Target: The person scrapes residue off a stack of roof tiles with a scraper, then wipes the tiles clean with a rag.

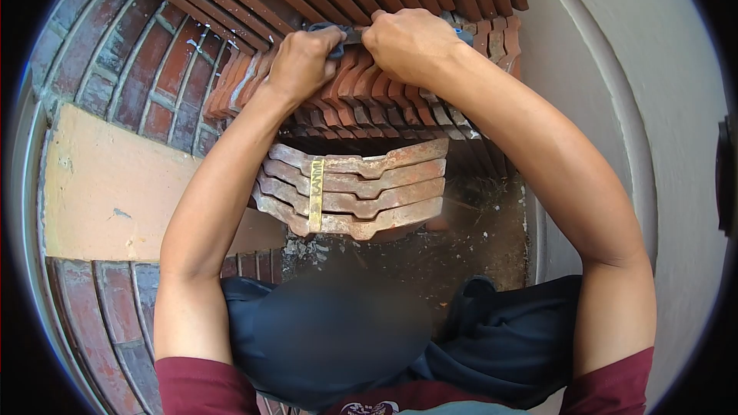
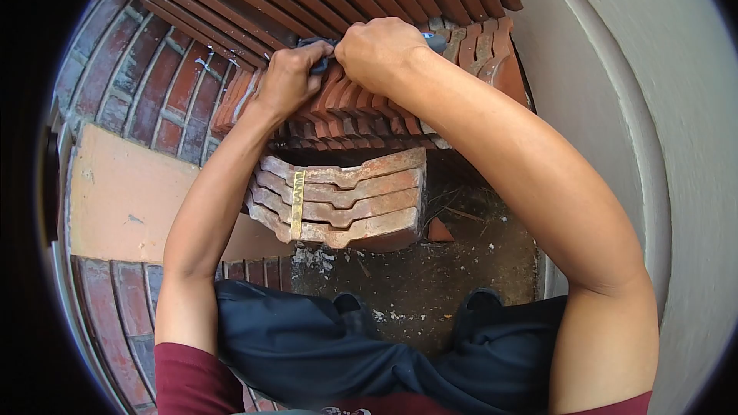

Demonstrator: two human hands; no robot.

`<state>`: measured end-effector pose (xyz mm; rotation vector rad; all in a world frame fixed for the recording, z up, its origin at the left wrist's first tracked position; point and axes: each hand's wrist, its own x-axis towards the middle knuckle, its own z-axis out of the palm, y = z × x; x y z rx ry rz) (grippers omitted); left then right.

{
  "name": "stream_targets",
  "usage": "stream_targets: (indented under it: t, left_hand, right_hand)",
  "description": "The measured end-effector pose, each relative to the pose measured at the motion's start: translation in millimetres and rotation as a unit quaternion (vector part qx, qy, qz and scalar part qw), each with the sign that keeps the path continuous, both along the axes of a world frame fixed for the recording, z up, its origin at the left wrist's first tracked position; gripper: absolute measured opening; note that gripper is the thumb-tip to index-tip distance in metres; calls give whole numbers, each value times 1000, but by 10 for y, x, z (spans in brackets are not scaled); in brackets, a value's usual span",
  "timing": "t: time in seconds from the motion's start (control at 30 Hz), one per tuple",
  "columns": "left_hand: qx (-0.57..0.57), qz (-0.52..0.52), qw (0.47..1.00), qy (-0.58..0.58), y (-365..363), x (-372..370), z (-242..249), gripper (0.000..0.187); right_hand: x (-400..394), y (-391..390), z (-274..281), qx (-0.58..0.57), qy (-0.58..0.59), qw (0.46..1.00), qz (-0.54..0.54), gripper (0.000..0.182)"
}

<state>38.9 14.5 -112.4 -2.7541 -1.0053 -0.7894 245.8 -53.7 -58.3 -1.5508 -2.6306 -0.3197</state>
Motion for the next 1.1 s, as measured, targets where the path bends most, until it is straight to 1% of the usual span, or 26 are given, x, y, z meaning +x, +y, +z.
stream_targets:
  t: [0.1, 0.13, 0.2, 0.3, 0.37, 0.4, 0.5, 0.53, 0.6, 0.63, 0.7, 0.77, 0.8, 0.87, 0.97, 1.03, 1.1]
  left_hand:
    - [38, -36, 998, -19, 57, 17, -9, 30]
    - [16, -12, 1000, 4, 17, 19, 3, 29]
    - [27, -3, 1000, -7, -76, 16, -11, 29]
    - [35, -1, 999, -9, -22, 47, -57, 28]
    - [27, 7, 1000, -1, 70, 40, -42, 27]
    - [42, -18, 999, -14, 79, 38, -55, 27]
    - [52, 0, 999, 3, 14, 29, -52, 16]
    - [54, -8, 998, -3, -38, 18, -55, 15]
    - [44, -7, 999, -3, -30, 11, -43, 22]
    - [39, -7, 999, -2, -16, 18, -38, 25]
    - [53, -10, 999, -7, 76, 47, -23, 24]
    - [38, -14, 999, -11, 99, 12, -92, 23]
    - [31, -20, 999, -12, 127, 12, -40, 23]
    - [2, -23, 1000, -2, 142, -1, 106, 21]
    - [-58, -15, 996, 62, -33, -121, 295, 22]
    - [-37, -26, 998, 42, -170, -186, 278, 19]
    - [-27, -36, 999, 20, -212, -185, 289, 17]
  right_hand:
    - [-12, 32, -68, 1, 8, 1000, 0, 19]
    - [-7, -4, -77, 3, 1, 1000, 7, 20]
    - [18, -40, -64, 23, -4, 1000, 19, 20]
    - [33, 46, -242, 77, 25, 997, 16, 20]
    - [81, 108, -224, 62, 38, 997, -3, 23]
    - [58, 83, -236, 49, 46, 998, -8, 27]
    - [42, 43, -176, 15, -4, 1000, 19, 28]
    - [39, 34, -140, 13, -1, 1000, 17, 28]
    - [50, -27, -110, 2, 9, 1000, 8, 28]
    - [48, -21, -142, 17, 20, 1000, -7, 28]
    - [-7, 25, -188, 49, 40, 998, -31, 28]
    - [-7, 39, -146, -5, 48, 999, -21, 22]
    - [-3, 58, -78, -25, 51, 998, -17, 20]
    - [-5, 131, 14, -88, 66, 994, -7, 22]
    - [-85, 29, 160, -159, 66, 985, -20, 23]
    - [-155, -94, 211, -191, 52, 979, -41, 23]
    - [-79, -83, 91, -119, 72, 990, -13, 23]
